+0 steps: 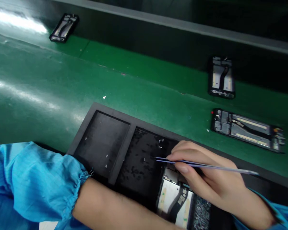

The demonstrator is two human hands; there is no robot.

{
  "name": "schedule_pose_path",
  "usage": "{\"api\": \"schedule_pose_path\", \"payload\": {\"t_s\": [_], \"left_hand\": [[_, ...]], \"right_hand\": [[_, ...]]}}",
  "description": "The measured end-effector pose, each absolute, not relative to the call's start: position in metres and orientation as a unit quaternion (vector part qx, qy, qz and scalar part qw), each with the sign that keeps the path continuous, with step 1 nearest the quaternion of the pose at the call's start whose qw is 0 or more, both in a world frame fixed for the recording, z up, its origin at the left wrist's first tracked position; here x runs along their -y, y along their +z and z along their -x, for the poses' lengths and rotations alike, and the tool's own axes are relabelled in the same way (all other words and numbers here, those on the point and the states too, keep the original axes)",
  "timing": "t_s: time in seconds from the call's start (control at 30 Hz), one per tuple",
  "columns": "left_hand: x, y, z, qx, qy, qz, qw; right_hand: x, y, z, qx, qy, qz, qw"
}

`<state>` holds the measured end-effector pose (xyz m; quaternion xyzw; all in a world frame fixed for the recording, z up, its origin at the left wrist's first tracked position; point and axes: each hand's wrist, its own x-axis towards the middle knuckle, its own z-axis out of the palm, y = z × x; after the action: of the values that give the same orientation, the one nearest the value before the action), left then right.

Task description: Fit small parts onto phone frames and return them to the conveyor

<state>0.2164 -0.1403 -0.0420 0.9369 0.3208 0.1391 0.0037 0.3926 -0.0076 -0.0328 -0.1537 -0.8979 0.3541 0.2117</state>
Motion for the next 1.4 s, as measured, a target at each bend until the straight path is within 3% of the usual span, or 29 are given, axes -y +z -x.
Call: {"api": "schedule_pose_path", "payload": {"t_s": [0.13,0.3,0.4,0.53,0.63,1.4], "left_hand": [[0.128,-0.032,-0.207,-0.172,0.178,-0.964,-0.098],[0.132,-0.024,-0.203,-0.202,0.173,-0.962,-0.059],[0.138,-0.022,-0.202,-0.297,0.208,-0.932,-0.021],[0.135,-0.025,-0.207,-0.416,0.220,-0.881,-0.055],[0.128,-0.028,-0.211,-0.476,0.187,-0.857,-0.061],[0.119,-0.020,-0.210,-0.462,0.128,-0.876,-0.057]], "right_hand": [[0.010,-0.033,-0.390,0.900,0.352,0.151,0.208],[0.011,-0.031,-0.387,0.891,0.368,0.147,0.221],[0.009,-0.028,-0.396,0.873,0.375,0.180,0.256],[0.005,-0.027,-0.414,0.840,0.365,0.237,0.325],[0.003,-0.030,-0.419,0.867,0.321,0.233,0.303],[0.000,-0.022,-0.407,0.890,0.302,0.151,0.308]]}}
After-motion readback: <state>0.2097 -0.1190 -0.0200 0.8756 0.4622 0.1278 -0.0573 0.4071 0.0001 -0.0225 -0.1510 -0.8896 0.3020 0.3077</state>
